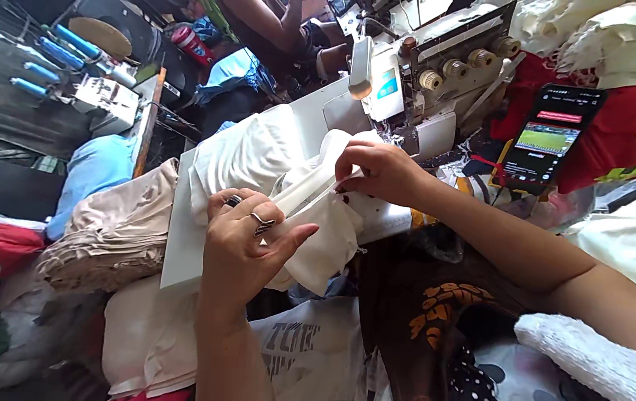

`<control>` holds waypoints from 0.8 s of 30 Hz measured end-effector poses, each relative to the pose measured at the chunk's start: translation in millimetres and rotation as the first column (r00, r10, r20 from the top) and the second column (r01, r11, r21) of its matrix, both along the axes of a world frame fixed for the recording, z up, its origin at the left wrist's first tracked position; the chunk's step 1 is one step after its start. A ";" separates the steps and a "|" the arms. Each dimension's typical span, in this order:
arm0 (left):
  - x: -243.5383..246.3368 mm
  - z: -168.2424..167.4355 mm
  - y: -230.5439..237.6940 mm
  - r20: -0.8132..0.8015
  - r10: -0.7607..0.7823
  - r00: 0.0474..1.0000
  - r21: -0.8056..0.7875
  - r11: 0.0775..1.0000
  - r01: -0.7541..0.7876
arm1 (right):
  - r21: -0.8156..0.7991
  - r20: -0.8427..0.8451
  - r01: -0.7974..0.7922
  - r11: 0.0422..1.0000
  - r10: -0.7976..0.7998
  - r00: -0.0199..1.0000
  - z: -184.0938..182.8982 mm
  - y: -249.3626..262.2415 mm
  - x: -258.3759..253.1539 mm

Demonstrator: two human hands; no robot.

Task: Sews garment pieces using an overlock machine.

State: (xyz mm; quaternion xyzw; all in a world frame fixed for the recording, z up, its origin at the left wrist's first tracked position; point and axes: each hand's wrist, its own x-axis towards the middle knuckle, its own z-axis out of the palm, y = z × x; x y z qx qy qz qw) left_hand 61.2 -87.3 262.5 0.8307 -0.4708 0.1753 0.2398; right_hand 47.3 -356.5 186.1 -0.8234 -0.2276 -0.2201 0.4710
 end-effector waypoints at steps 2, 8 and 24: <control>-3.5 6.1 -5.0 -0.056 -0.075 0.996 -0.026 0.997 0.074 | -0.021 0.051 0.007 1.000 -0.006 0.999 -2.0 -2.2 -2.9; -0.5 27.6 -41.4 -0.095 -0.327 0.940 0.034 0.943 0.332 | 0.083 -0.004 -0.128 0.988 0.128 0.992 -22.9 -25.5 -56.2; 71.1 27.0 -102.3 -0.191 -0.498 0.846 0.323 0.782 0.533 | 0.423 -0.177 -0.017 0.906 0.101 0.979 -99.4 -41.5 -94.7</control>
